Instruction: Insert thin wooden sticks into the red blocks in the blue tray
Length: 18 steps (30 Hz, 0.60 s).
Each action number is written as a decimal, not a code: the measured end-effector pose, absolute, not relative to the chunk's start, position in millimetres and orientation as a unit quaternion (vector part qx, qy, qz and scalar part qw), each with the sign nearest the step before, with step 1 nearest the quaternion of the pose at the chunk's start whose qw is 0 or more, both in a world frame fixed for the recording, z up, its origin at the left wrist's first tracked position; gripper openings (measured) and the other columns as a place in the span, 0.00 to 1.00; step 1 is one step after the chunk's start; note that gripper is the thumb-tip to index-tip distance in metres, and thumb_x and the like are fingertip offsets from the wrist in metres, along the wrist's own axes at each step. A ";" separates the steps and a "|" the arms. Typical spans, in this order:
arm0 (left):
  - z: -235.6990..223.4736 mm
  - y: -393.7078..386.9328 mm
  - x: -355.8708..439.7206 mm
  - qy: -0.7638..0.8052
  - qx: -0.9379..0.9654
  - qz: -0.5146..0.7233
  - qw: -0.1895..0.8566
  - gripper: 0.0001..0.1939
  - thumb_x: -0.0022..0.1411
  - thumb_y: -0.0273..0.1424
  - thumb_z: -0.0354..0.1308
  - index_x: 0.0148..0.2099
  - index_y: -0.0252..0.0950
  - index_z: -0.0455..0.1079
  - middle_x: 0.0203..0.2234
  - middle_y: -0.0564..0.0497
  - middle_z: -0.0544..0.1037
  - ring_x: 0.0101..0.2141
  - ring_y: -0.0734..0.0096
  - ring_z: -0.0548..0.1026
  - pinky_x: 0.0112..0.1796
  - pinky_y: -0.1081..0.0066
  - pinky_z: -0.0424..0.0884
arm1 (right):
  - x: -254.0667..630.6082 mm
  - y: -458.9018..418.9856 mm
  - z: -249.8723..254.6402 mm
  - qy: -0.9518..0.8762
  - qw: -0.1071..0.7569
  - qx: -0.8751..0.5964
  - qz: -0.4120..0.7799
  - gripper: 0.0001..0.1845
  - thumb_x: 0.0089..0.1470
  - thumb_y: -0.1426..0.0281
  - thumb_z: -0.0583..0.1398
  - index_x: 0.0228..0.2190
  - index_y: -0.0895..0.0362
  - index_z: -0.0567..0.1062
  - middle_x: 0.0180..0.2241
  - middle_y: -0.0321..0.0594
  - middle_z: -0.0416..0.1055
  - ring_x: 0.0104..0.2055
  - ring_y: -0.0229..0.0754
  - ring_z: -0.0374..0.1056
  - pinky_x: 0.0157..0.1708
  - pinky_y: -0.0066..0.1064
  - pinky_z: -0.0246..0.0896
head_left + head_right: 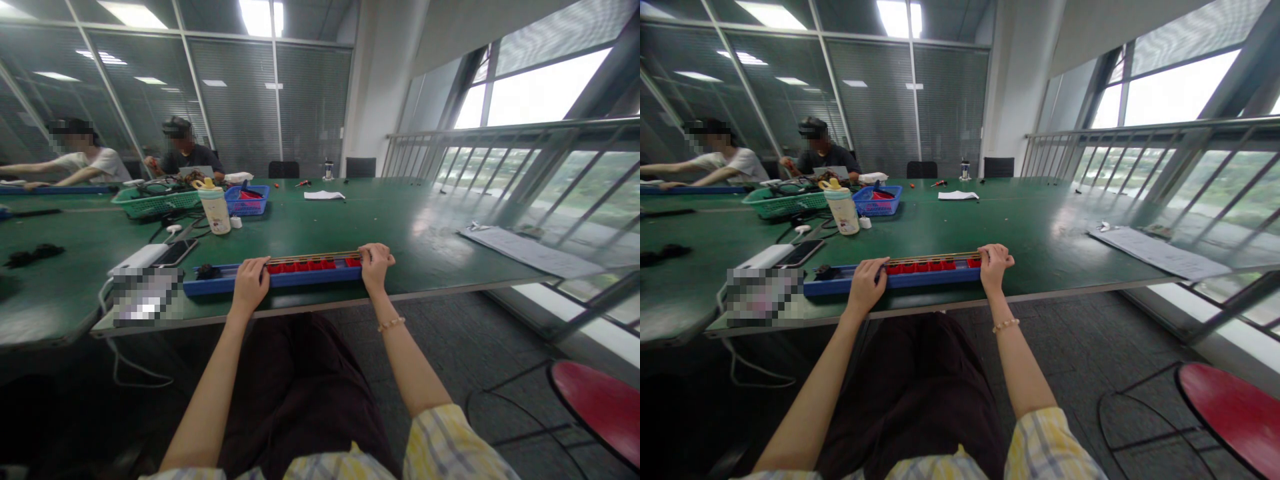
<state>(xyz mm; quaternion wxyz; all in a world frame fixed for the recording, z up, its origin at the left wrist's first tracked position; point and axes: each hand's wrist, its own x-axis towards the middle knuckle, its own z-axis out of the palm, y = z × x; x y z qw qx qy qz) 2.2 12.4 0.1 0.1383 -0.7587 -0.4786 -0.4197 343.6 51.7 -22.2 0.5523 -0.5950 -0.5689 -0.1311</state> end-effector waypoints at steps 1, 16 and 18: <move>0.0 12.2 2.2 -0.479 -0.759 -0.420 0.137 0.18 0.66 0.29 0.46 0.53 0.35 0.71 0.45 0.43 0.78 0.47 0.58 0.72 0.52 0.57 0.68 | 343.2 51.6 -22.0 -0.567 0.549 -0.599 -0.135 0.21 0.67 0.61 0.47 0.32 0.54 0.76 0.39 0.42 0.75 0.50 0.48 0.61 0.49 0.41 0.40; 1.1 11.9 2.6 -0.491 -0.756 -0.413 0.132 0.18 0.66 0.29 0.46 0.54 0.36 0.71 0.46 0.44 0.78 0.48 0.57 0.72 0.53 0.56 0.68 | 363.0 64.2 -33.8 -0.402 0.689 -0.602 -0.027 0.29 0.63 0.55 0.46 0.39 0.61 0.79 0.43 0.54 0.77 0.49 0.51 0.69 0.52 0.42 0.58; 0.7 12.4 2.4 -0.494 -0.752 -0.415 0.131 0.19 0.66 0.29 0.46 0.55 0.37 0.70 0.47 0.43 0.78 0.48 0.57 0.72 0.53 0.55 0.68 | 365.9 67.6 -37.0 -0.381 0.704 -0.598 0.040 0.31 0.61 0.53 0.47 0.41 0.63 0.79 0.43 0.55 0.77 0.46 0.51 0.71 0.49 0.41 0.61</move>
